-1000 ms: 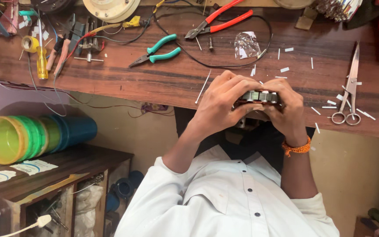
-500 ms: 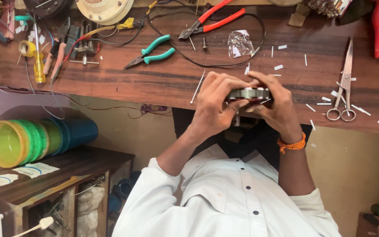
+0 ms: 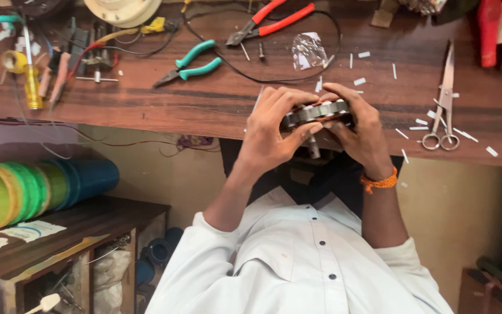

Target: The person inserts white plastic pins into slots on a circular copper-wound stator, then cuts a white insulated wire with scissors and threads it through the stator. The work is performed at a wooden workbench with various hand tools visible.

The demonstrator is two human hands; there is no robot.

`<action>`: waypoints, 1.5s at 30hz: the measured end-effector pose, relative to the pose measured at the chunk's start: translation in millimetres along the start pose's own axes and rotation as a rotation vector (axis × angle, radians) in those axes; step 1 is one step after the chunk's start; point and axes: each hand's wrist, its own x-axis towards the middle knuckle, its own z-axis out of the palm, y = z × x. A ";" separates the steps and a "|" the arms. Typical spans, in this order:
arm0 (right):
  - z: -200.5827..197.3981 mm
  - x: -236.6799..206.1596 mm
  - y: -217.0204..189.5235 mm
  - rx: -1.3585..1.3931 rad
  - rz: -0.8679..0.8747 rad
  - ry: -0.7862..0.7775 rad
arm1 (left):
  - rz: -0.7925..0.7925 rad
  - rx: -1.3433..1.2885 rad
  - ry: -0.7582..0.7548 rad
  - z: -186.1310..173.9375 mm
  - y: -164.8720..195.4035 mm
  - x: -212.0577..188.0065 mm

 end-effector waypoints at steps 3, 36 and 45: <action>1.0 -4.1 -0.2 -0.098 -0.047 0.025 | 0.048 0.116 -0.042 3.0 3.7 3.9; 6.9 -82.2 15.1 1.042 0.290 0.138 | 0.477 0.187 0.304 1.8 -15.4 -48.5; 74.3 -84.8 -7.2 1.594 0.713 0.075 | 0.934 0.248 0.159 -11.4 -4.6 -27.0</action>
